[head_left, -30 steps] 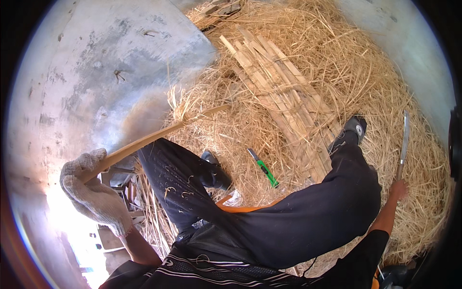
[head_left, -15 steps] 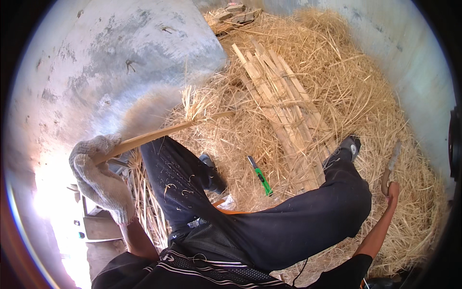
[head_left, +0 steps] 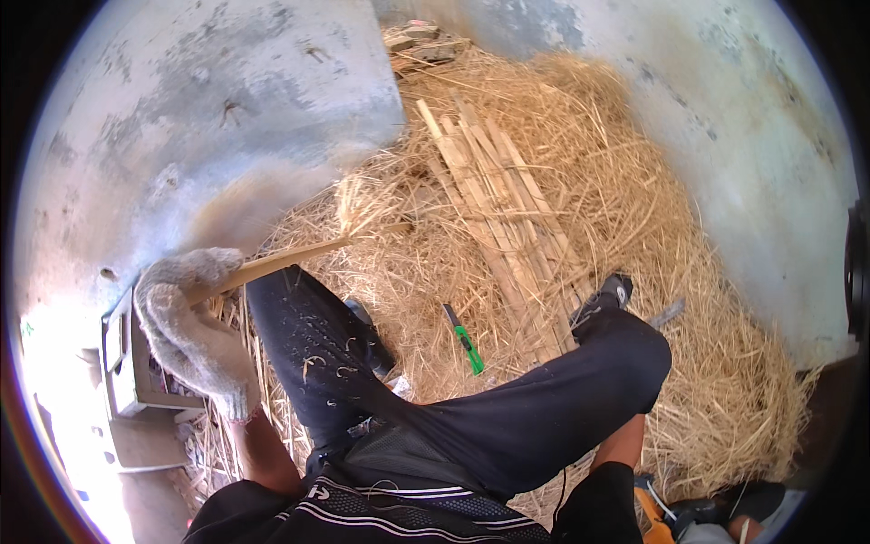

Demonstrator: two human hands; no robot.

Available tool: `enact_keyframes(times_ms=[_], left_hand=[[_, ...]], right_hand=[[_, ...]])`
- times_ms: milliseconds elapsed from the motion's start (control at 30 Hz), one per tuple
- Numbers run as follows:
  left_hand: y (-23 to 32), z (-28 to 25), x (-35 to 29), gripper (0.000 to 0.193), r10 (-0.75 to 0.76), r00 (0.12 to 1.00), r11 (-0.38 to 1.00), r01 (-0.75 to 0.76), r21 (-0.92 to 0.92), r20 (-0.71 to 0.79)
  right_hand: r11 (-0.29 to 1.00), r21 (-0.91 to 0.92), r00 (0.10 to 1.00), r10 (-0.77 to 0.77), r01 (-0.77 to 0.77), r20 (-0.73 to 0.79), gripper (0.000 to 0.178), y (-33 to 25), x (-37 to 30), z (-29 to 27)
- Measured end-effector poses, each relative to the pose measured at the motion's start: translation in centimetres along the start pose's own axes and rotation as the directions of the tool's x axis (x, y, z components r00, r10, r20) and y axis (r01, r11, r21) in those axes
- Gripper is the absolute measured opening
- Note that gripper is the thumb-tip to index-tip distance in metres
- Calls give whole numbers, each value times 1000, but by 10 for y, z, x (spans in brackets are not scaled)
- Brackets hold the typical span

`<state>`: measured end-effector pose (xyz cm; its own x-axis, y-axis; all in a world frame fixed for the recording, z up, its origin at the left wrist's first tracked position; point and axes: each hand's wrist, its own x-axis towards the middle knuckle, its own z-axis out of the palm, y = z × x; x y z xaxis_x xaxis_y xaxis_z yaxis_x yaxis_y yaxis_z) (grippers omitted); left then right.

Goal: The person sits cross-legged on a straw-covered floor and uses a knife to split long bamboo strips into thinner slivers. They hold the bamboo with a gloved left hand and shave the material with a green-handled knife in their right hand, discarding the finished slivers onto the floor.

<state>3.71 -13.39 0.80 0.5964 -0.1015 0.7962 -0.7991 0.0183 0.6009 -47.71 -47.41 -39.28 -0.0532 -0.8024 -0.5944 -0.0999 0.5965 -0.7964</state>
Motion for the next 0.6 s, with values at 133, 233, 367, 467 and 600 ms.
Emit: enact_keyframes(times_ms=[133,233,367,467,600], left_hand=[[-9,3,15,32,11,1000,993,-8,-119,28],[-11,13,33,34,-13,999,917,32,-398,52],[-24,34,50,36,-9,996,977,27,-210,87],[-36,46,60,37,57,996,992,-49,-119,63],[-45,47,76,36,173,962,984,-161,-74,212]], right_hand=[[998,14,997,57,-56,-60,54,-7,-31,3],[997,22,988,76,-74,-132,53,-45,-67,-2],[964,30,955,-259,265,-146,47,-158,-236,35],[755,-38,751,-655,655,-83,33,-202,-366,120],[460,175,406,-872,871,273,26,-187,-425,216]])
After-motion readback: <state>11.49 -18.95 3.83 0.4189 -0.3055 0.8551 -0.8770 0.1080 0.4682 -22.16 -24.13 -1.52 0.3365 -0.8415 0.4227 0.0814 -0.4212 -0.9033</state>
